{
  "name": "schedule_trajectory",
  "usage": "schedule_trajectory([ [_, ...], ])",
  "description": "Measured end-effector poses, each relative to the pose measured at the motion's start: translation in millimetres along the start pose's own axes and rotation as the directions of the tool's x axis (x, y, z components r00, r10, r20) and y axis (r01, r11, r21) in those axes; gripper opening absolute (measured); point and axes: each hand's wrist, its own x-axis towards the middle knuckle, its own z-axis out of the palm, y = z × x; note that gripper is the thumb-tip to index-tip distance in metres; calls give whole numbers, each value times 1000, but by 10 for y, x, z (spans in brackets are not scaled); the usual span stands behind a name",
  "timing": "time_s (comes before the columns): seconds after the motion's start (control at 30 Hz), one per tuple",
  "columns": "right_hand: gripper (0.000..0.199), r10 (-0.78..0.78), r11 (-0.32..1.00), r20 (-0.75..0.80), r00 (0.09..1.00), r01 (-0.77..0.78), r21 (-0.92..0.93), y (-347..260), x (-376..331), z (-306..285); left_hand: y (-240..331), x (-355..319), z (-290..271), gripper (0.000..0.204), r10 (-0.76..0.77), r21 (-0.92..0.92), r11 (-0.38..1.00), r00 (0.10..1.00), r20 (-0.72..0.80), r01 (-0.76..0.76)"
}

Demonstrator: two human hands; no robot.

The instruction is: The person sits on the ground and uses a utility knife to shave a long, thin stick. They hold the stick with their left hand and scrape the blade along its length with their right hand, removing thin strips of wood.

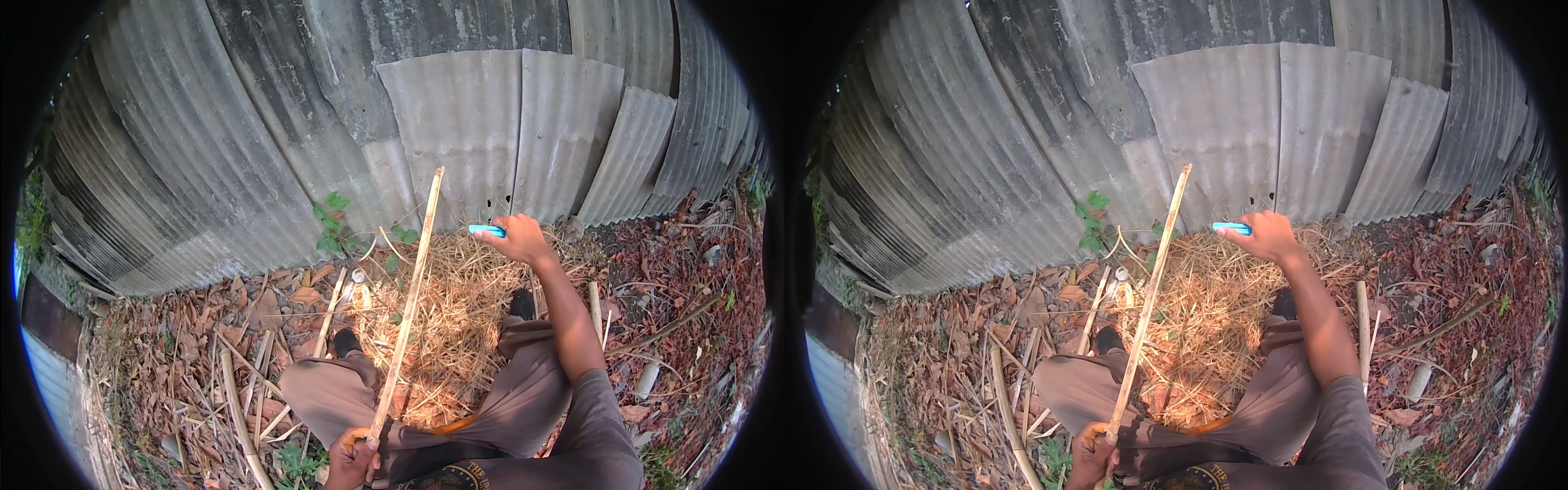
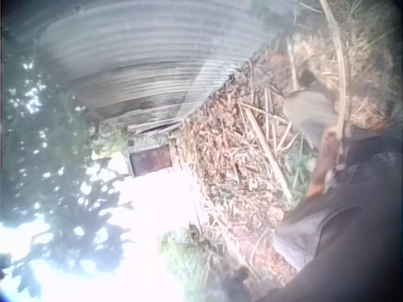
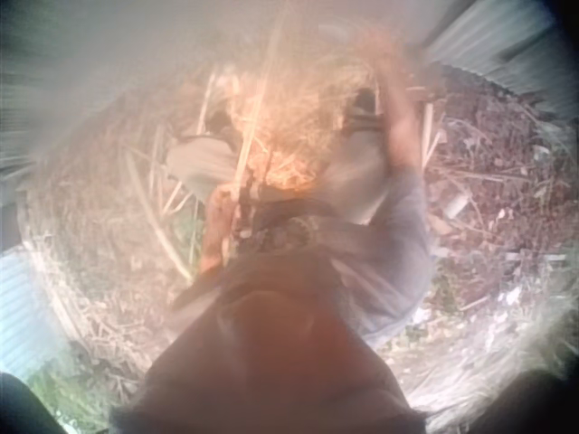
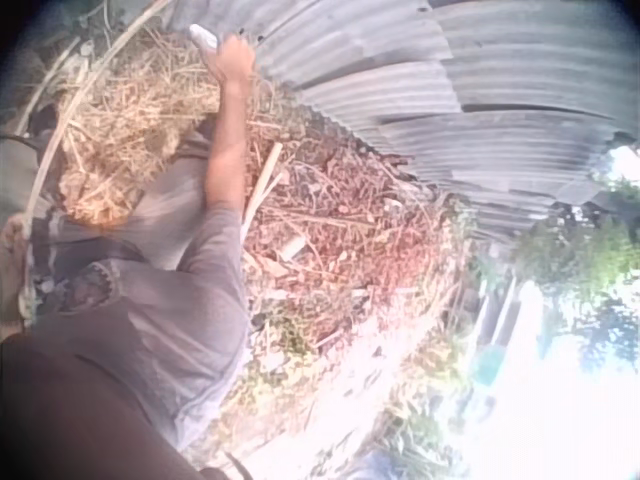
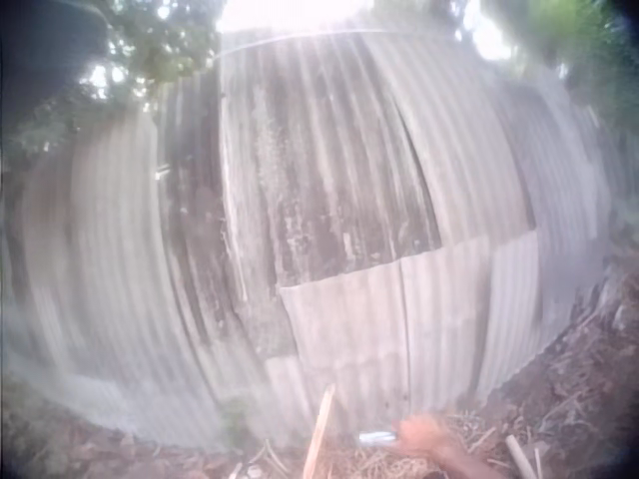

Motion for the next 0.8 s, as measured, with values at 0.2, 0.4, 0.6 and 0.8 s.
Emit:
schedule_trajectory([
  [0.2,64,-355,934,-53,934,356,24,-406,-67,19,53,96,46,15,82,55,995,997,-16,-81],
  [0.4,60,-354,933,-146,924,359,15,-426,-70,92,51,33,121,13,37,63,997,999,-4,-36],
  [0.6,61,-223,975,-335,916,211,-70,-239,-7,124,-28,-51,146,12,105,79,990,989,104,-113],
  [0.8,70,262,960,-306,915,-281,-18,362,113,-92,-182,-121,-32,13,-53,231,972,994,91,31],
])
